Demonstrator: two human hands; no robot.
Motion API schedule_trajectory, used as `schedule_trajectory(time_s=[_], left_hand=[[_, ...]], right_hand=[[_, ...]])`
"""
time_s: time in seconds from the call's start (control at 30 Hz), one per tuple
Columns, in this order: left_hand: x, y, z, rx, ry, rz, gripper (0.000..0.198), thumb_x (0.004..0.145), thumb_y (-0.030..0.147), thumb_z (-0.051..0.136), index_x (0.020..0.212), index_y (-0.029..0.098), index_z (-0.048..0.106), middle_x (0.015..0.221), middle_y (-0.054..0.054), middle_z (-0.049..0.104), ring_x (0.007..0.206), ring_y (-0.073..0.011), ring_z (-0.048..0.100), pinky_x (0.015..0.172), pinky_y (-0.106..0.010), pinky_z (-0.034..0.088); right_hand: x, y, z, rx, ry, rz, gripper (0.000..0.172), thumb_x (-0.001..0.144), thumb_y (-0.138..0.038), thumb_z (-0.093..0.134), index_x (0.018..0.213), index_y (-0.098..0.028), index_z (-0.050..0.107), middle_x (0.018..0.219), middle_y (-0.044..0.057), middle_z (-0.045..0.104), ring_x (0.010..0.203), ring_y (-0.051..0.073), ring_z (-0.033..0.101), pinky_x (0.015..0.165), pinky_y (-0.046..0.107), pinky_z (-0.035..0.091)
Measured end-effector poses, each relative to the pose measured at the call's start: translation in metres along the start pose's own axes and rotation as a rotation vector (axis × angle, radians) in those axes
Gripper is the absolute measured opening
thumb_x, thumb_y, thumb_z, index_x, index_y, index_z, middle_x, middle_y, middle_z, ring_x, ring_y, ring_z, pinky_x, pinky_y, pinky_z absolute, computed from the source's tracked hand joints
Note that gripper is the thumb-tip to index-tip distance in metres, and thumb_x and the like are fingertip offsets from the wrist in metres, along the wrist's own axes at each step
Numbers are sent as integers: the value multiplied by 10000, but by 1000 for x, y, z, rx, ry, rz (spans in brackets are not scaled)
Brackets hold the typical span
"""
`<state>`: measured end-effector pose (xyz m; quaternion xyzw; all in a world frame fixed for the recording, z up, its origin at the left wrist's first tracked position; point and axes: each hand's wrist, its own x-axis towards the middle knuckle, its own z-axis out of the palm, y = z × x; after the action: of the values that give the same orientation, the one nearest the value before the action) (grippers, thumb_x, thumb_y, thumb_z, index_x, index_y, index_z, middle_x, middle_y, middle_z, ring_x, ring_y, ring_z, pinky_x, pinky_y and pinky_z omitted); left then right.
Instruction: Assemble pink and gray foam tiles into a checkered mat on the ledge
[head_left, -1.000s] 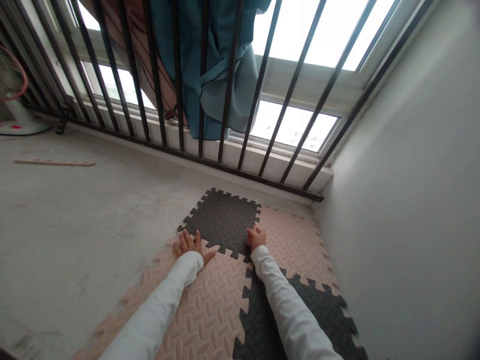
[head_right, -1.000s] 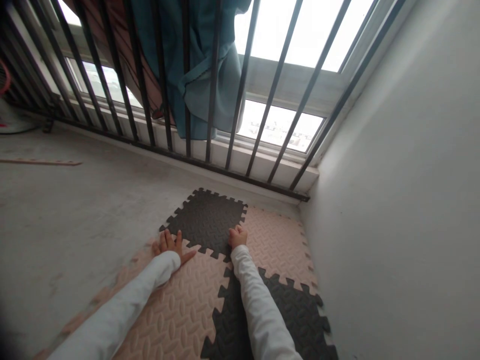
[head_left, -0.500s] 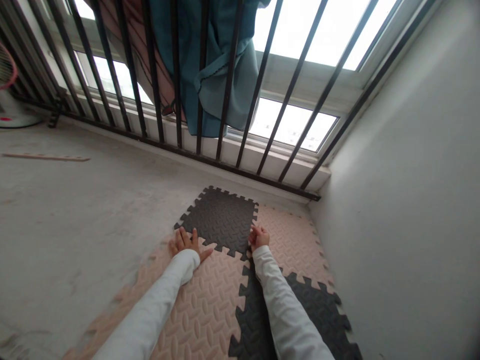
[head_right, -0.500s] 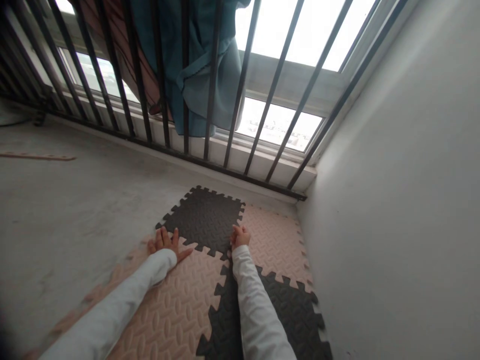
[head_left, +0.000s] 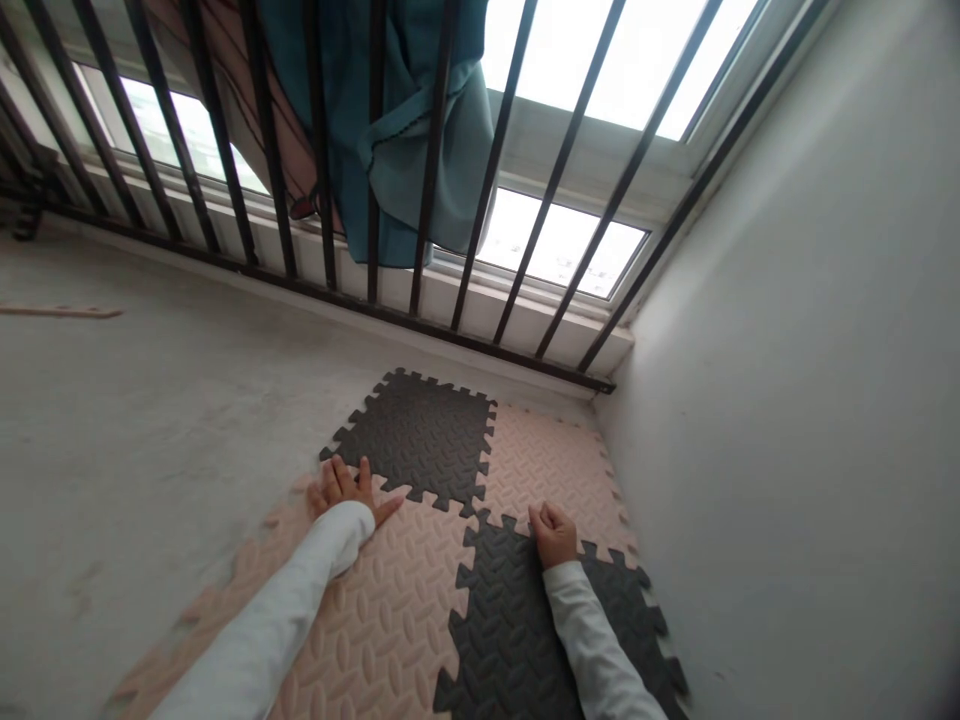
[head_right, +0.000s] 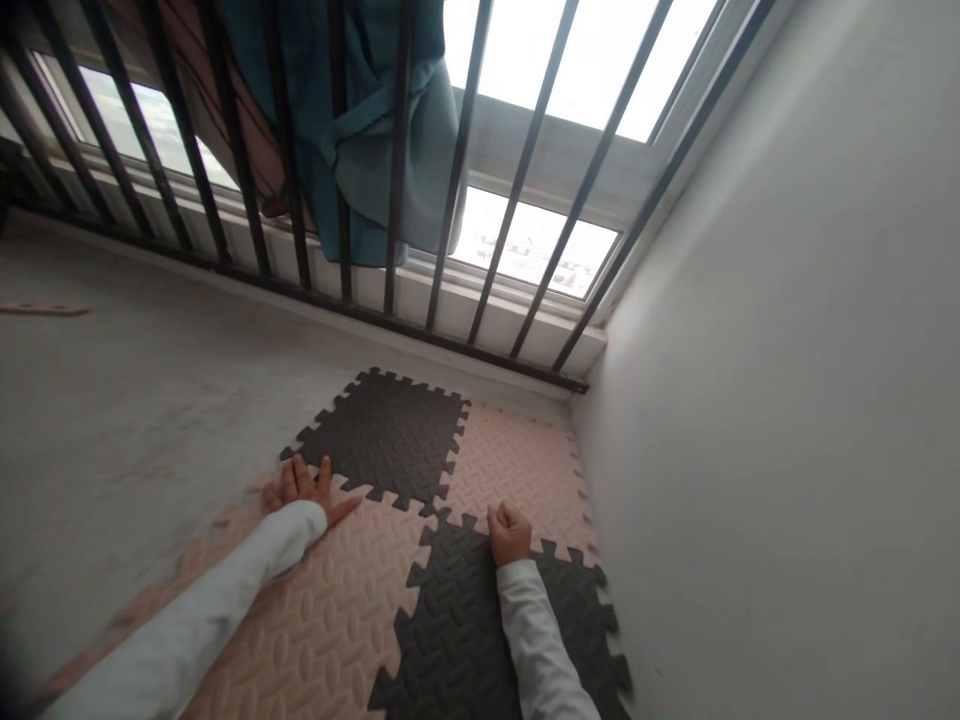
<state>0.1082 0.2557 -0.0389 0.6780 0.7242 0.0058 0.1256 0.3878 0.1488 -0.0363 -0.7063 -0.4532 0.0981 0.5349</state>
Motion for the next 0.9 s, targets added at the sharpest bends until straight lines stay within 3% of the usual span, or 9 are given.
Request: schedule_trajectory(time_s=[0.3,0.4,0.5,0.67,0.77,0.9], left_hand=[[-2,2,-7,23,-25,-10,1013,501,696,451,1312,154,177,1395,-182,27,1259,-327,-67,974,-508,-21],[-14,-5,-11,40,-53,72,911,579,621,445,1312,152,178,1401,-155,35,1271,-283,-30,1003,-440,34],[-55,-13,-15,76,-111,138,772,641,491,438,1303,158,220,1400,-133,80,1275,-260,25,1013,-404,71],[-172,-19,-5,65,-238,269,767,604,340,455,1306,186,189,1399,-95,90,1273,-246,50,1020,-426,42],[-228,-21,6,2,-333,358,750,608,358,453,1300,214,200,1394,-74,96,1274,-231,42,1020,-441,13],[-255,-28,5,11,-372,436,805,565,362,535,1293,208,228,1391,-104,74,1267,-266,14,1015,-460,25]], right_hand=[[4,6,7,-106,-45,17,320,583,-372,426,422,-220,195,408,-81,206,417,66,237,425,210,237],[6,5,11,-101,-27,14,296,549,-367,424,404,-220,211,388,-82,214,412,70,244,419,213,231],[13,-1,14,-73,0,35,284,509,-372,431,381,-222,227,365,-84,218,401,71,249,404,212,220],[16,-15,7,-14,58,129,318,506,-427,453,367,-237,239,322,-86,226,354,74,235,357,222,205],[-13,-21,-11,-9,80,156,319,547,-438,444,387,-239,253,329,-79,256,353,84,260,371,234,242],[-81,-26,-45,-127,6,85,239,544,-364,504,423,-218,358,397,-59,364,407,98,339,451,240,292]])
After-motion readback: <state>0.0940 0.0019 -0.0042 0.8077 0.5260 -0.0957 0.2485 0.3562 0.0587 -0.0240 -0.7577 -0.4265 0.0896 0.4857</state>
